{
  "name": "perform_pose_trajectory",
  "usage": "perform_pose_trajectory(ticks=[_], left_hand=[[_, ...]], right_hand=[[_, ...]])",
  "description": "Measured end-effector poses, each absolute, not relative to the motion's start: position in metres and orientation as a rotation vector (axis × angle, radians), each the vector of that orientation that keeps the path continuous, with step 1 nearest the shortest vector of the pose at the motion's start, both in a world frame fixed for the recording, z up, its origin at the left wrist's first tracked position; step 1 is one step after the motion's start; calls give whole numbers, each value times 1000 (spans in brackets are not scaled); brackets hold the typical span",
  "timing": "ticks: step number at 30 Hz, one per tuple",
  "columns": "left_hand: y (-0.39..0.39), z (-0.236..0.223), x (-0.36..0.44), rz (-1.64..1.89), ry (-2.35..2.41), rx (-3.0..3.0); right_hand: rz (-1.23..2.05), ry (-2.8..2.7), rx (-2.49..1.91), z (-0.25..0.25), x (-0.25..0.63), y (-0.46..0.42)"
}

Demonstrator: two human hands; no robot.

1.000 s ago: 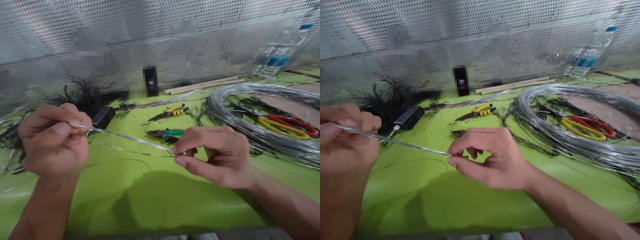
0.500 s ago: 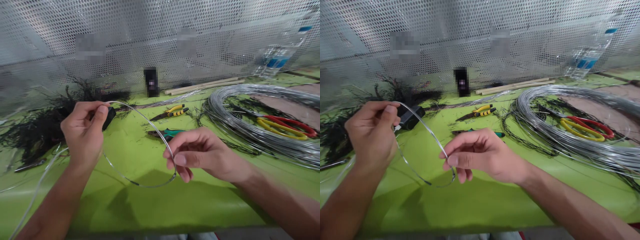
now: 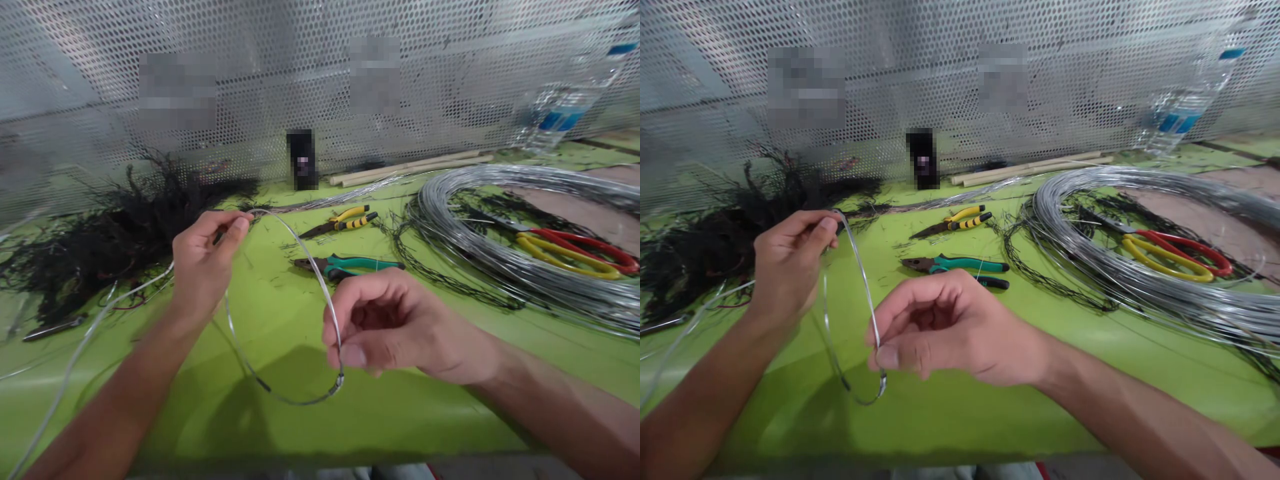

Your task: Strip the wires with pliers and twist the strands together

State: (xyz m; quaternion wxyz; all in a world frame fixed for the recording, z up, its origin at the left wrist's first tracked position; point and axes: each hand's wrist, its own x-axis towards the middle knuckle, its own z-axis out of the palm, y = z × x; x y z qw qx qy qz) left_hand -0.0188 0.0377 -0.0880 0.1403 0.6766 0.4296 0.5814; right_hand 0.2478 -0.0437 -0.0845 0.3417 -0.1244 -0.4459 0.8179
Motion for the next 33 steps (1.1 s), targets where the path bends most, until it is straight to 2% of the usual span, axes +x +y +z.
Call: perform_pose_trajectory(ticks=[16,26,33], left_hand=[[16,-57,-23,1450,629,1863],[-9,-53,-26,1423,689,1994],[-16,-56,-26,1470,791,2080]], right_hand=[[1876,-1304,-268,-75,273,-33],[2104,-1248,-194,-73,274,-35],[2126,-1262,-155,-73,273,-36]])
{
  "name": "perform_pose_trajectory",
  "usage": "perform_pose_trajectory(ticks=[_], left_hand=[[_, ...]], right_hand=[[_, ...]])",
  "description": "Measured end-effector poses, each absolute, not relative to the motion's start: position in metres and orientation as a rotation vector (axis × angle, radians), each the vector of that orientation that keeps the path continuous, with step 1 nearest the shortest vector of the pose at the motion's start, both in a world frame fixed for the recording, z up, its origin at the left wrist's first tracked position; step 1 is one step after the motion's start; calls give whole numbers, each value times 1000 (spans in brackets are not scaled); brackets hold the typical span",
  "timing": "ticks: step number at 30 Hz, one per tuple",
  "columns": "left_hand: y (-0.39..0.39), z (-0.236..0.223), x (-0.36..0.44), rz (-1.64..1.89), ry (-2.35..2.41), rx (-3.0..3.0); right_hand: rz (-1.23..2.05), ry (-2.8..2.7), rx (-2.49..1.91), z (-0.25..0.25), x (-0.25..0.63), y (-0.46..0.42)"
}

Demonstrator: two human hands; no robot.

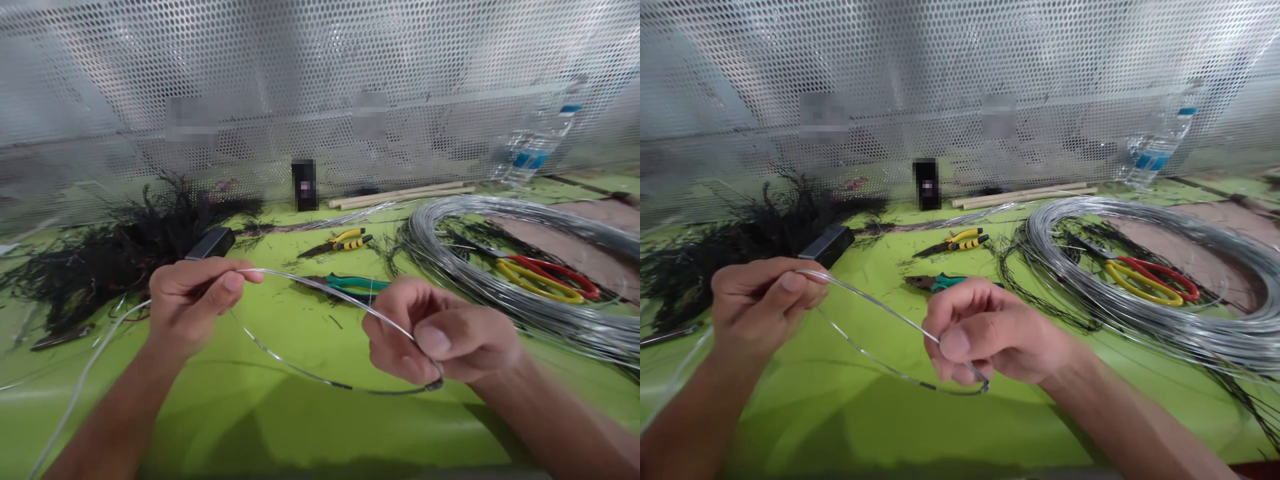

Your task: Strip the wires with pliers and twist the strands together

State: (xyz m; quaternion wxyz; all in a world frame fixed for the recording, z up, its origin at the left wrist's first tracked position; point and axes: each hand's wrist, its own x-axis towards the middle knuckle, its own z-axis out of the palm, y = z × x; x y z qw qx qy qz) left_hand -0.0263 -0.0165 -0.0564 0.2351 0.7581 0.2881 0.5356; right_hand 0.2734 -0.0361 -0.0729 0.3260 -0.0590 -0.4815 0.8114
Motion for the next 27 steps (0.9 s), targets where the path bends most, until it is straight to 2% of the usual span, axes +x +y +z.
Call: perform_pose_trajectory(ticks=[7,12,17,22,27], left_hand=[[-24,-41,-17,1470,806,2414],[-22,-21,-12,1627,746,2644],[-11,0,-10,1722,707,2804],[-3,18,-8,1709,744,2829],[-4,26,-3,1632,760,2652]], right_hand=[[2170,-1324,-257,-67,275,-25],[2252,-1429,-346,-43,276,-17],[2199,-1564,-403,-19,281,-11],[1945,-1765,-429,10,287,-4],[1319,-2053,-637,36,290,-9]])
